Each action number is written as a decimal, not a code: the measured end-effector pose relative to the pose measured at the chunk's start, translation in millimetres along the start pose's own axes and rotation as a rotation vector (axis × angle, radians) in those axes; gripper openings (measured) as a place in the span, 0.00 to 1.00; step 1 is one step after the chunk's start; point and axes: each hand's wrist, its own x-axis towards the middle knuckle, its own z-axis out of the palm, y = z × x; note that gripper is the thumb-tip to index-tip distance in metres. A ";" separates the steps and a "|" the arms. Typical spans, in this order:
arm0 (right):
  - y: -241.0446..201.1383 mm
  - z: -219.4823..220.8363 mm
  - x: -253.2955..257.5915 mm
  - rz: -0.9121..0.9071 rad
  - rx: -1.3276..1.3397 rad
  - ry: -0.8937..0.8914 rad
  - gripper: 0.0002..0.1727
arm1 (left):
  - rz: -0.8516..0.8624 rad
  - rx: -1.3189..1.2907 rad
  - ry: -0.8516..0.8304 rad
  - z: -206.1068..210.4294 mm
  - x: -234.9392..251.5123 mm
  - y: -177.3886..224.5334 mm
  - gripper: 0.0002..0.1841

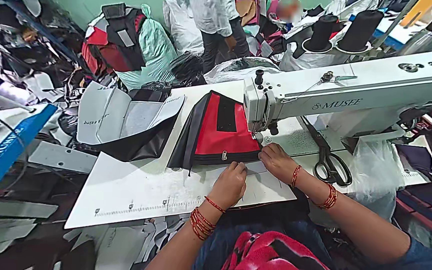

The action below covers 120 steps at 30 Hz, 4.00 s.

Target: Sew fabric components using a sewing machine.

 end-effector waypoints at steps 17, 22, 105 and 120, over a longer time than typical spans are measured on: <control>0.7 -9.5 -31.0 -0.039 0.187 0.191 0.13 | -0.238 -0.158 -0.100 18.9 41.0 14.7 0.25; -1.3 -17.0 -32.0 -0.197 0.047 0.100 0.12 | -0.239 -0.140 -0.230 8.5 43.1 14.9 0.32; -45.6 -38.1 2.5 0.697 0.590 -0.275 0.22 | -0.101 -0.194 -0.093 11.6 41.8 7.9 0.21; -51.2 -45.3 9.3 0.735 0.541 -0.357 0.18 | -0.027 0.000 -0.194 8.3 64.4 7.1 0.25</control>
